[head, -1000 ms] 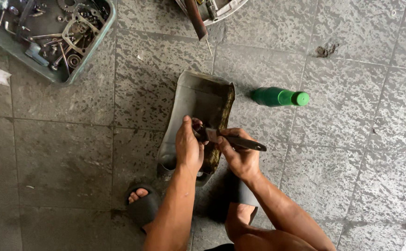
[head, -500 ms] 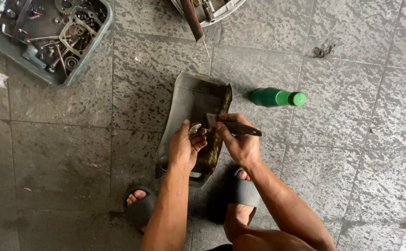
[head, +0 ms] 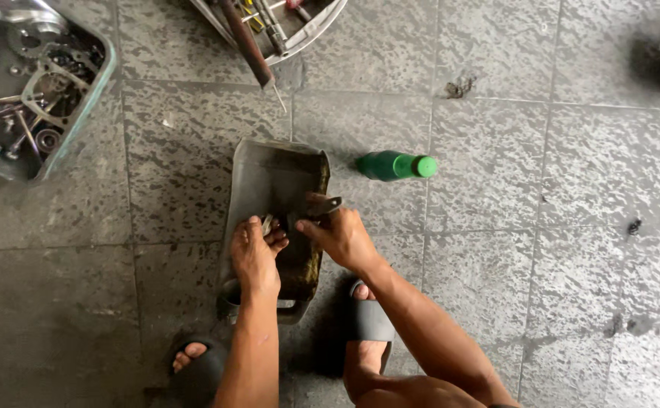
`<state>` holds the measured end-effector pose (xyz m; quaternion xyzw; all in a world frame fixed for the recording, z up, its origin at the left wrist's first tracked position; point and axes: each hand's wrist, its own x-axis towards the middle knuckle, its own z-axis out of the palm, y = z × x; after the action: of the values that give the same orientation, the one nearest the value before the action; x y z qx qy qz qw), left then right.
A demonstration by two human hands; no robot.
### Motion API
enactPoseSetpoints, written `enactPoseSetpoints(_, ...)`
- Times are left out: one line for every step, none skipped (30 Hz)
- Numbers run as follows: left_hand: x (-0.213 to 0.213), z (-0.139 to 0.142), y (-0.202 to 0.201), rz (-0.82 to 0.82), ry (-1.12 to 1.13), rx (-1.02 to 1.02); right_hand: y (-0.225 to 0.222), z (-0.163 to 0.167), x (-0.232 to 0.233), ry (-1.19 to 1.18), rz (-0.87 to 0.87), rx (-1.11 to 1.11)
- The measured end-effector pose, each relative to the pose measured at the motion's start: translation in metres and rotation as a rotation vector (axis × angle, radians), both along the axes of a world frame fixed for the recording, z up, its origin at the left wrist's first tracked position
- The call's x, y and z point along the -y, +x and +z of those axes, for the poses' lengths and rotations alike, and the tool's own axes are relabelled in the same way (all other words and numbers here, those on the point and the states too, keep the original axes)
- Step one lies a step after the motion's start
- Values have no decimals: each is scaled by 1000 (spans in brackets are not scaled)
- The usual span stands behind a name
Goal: The person kneels beside a disassembled motorcycle engine on the floor, scrubs small metal engine parts with a brush over a tray, pours liquid from a green bottle over the parts and their hands to rinse them, then sorts and arranges bolts and fasteners on a red mat.
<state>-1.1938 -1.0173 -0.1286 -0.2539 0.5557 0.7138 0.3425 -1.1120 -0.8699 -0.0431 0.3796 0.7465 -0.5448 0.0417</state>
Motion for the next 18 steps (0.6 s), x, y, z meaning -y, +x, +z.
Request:
enactPoseSetpoints(-1,0,1,-2,17,-15,8,-6,-4,-52,-71,-56)
enactPoseSetpoints(-1,0,1,-1,30,-31,20,-11,-7,-107,-138,-113)
enactPoseSetpoints(-1,1,2,-5,63,-26,31,-17,-12,-166,-201,-173)
enactPoseSetpoints(-1,1,2,-4,94,-26,41,-25,-20,-229,-371,-215)
enactPoseSetpoints(-1,1,1,1,122,-28,49,-32,-29,-298,-536,-255)
enactPoseSetpoints(-2,1,1,13,191,-23,53,-42,-46,-642,-711,-352)
enactPoseSetpoints(-3,0,1,23,260,-16,56,-51,-60,-992,-882,-437)
enactPoseSetpoints(-4,0,1,32,328,-10,58,-60,-71,-1149,-898,-467)
enactPoseSetpoints(-6,-1,1,11,331,-28,57,-67,-84,-1308,-915,-491)
enactPoseSetpoints(-8,-3,2,-10,332,-45,53,-74,-93,-1471,-931,-512)
enactPoseSetpoints(-11,-3,2,-31,334,-67,47,-81,-100,-1519,-895,-539)
enactPoseSetpoints(-13,-4,2,-31,348,-69,38,-83,-105,-1568,-859,-566)
enactPoseSetpoints(-15,-4,2,-32,361,-67,31,-85,-108,-1613,-828,-593)
enactPoseSetpoints(-17,-3,1,-37,378,-66,23,-86,-110,-1629,-878,-598)
enactPoseSetpoints(-18,-3,0,-43,375,-59,16,-86,-111,-1643,-925,-604)
enactPoseSetpoints(-19,-2,-1,-47,372,-53,10,-85,-110,-1658,-971,-609)
enactPoseSetpoints(-18,-1,-3,-52,367,-47,6,-80,-107,-1524,-1042,-626)
enactPoseSetpoints(-18,0,-5,-74,360,-41,5,-74,-103,-1388,-1111,-646)
